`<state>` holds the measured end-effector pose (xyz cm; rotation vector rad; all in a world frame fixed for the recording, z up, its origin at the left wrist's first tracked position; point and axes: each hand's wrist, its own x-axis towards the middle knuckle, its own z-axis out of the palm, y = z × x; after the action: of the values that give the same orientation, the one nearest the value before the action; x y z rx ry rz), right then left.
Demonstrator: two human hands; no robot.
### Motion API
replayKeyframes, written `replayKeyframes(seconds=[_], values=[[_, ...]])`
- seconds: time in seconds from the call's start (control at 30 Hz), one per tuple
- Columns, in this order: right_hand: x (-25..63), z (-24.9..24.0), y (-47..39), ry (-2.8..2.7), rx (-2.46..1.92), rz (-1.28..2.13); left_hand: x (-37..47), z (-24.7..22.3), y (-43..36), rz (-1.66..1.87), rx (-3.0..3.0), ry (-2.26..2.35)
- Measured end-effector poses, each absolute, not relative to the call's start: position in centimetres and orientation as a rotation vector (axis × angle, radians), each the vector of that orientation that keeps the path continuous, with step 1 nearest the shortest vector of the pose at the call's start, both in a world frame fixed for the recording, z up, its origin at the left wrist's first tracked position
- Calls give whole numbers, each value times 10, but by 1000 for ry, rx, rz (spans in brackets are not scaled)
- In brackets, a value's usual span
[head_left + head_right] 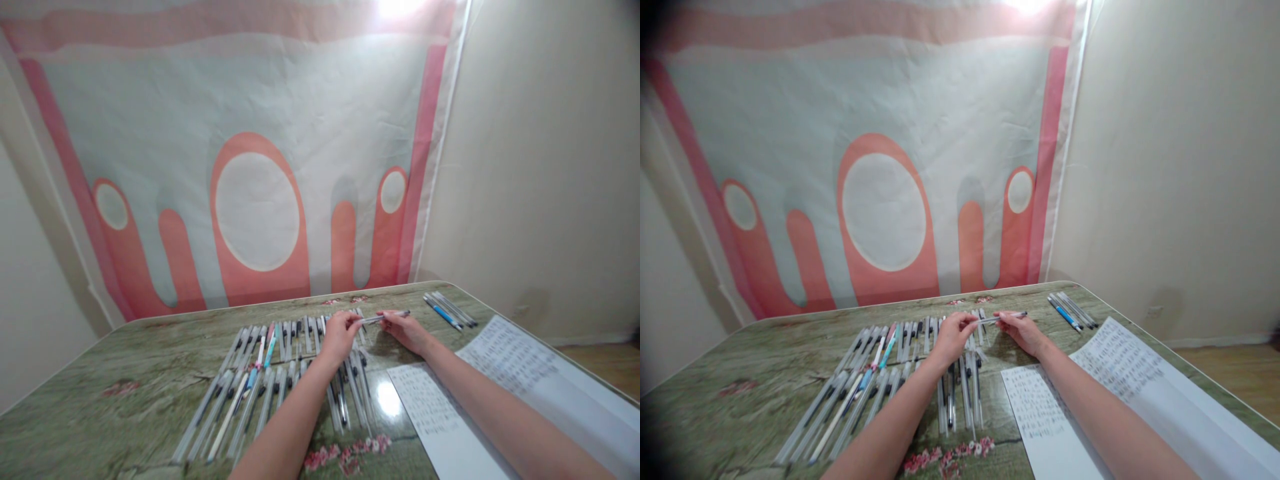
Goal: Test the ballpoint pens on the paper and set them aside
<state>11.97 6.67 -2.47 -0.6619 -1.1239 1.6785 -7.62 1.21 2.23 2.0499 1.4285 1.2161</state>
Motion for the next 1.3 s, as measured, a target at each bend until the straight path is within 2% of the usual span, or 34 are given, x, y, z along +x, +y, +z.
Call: replayKeyframes(seconds=[0.83, 0.97, 1.17, 1.3], values=[[123, -23, 68, -1143, -605, 1615, -84, 34, 17, 1162, 2175, 1459], [132, -20, 70, -1171, -698, 1510, -92, 37, 18, 1205, 2185, 1524], [135, -12, 65, -1718, -906, 1233, -89, 46, 11, 1236, 2254, 1507], [134, -12, 68, -1837, -923, 1057, -80, 52, 4, 1278, 2231, 1515]])
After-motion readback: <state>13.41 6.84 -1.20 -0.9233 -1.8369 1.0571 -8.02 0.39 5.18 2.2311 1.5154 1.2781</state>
